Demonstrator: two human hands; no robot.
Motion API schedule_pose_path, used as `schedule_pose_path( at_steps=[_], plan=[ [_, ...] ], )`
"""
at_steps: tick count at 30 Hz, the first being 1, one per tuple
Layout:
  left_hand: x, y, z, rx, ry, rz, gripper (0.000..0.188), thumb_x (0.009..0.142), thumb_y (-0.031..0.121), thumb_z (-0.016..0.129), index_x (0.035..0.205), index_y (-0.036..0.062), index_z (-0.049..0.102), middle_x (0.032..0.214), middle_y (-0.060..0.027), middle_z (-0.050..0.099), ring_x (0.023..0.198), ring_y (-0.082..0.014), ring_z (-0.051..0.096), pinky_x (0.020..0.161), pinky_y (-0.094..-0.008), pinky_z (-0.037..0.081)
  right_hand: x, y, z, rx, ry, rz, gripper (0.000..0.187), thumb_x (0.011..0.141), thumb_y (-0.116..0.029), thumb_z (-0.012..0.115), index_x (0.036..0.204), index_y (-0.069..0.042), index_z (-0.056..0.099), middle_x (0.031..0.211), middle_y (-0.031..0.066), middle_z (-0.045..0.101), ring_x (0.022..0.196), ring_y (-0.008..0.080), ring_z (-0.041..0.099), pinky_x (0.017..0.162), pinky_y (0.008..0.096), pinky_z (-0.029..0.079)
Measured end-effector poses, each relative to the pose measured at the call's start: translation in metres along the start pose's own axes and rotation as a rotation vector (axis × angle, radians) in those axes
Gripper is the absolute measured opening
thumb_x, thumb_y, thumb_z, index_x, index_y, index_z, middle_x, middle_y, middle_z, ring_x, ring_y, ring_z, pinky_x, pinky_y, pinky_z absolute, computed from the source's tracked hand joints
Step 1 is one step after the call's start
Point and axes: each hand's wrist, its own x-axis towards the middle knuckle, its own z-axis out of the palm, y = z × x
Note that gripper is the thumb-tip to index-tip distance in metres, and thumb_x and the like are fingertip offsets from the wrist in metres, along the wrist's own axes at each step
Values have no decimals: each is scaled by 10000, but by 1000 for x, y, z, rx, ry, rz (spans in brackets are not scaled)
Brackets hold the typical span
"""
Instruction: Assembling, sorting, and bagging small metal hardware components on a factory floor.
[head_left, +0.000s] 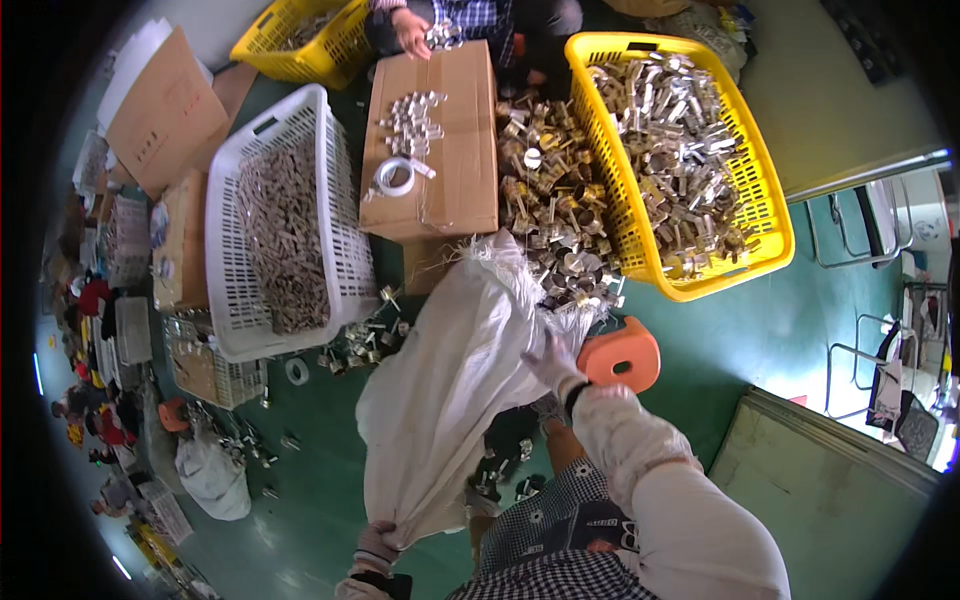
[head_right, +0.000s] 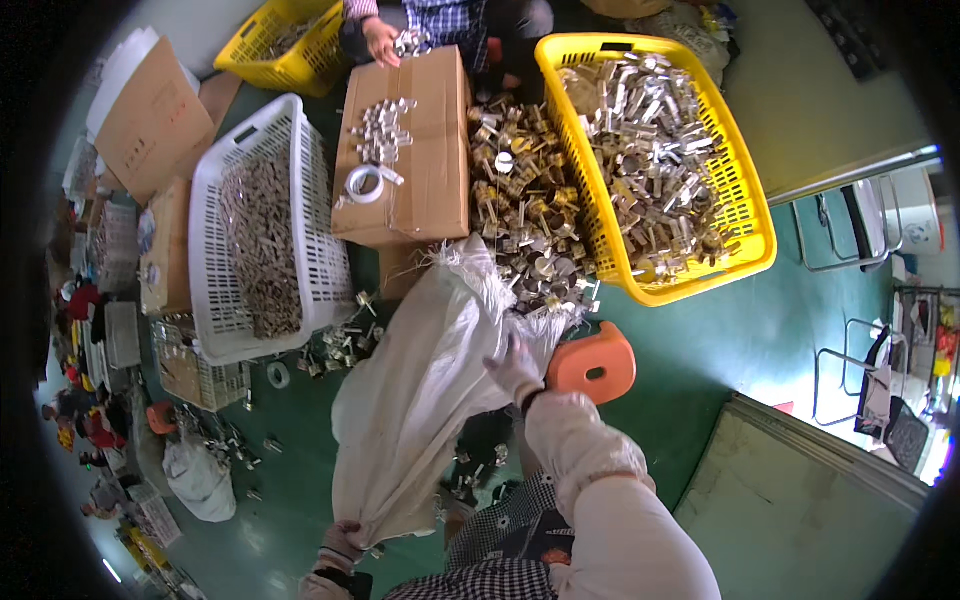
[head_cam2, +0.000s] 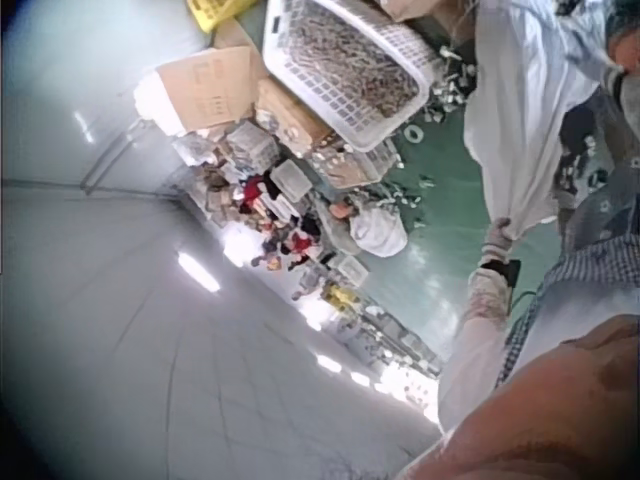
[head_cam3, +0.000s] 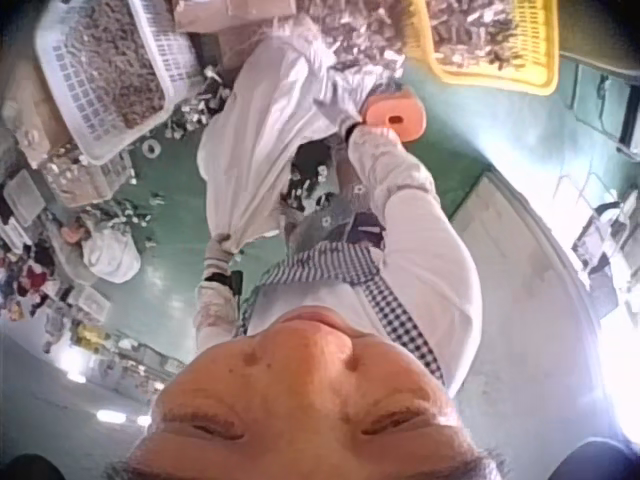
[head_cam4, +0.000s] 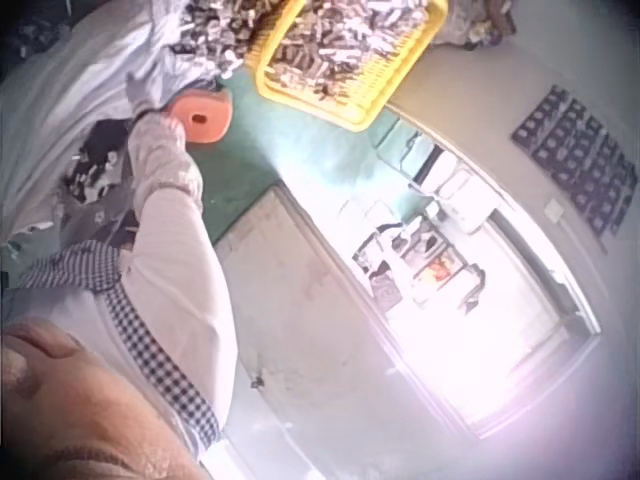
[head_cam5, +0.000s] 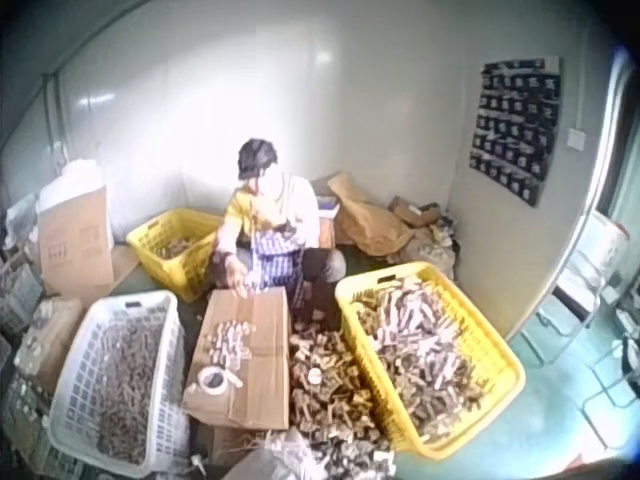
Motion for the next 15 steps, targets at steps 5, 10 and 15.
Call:
schedule_pose_path(
  at_steps=[5,10,15],
  plan=[
    [40,-155,-12,17,124,-5,225,727,-1,662,951,-22,667,961,-145,663,888,-247,645,819,-347,533,82,-58,46,-404,-106,105,1319,630,-735,689,1509,-47,-14,1575,178,67,1445,347,128,1153,462,195],
    [40,-164,34,-389,75,-285,184,794,86,578,917,-49,609,926,-139,620,892,-290,631,837,-394,547,148,-38,75,-357,-17,452,1339,576,-791,677,1517,-92,29,1581,167,-45,1459,311,42,1153,461,165],
    [47,-175,51,-699,243,-422,223,736,31,604,937,-66,613,957,-140,627,910,-287,632,829,-395,553,180,-3,131,-535,-189,-9,872,799,-587,637,1403,-18,369,1423,196,418,1289,313,431,1054,495,344]
  ],
)
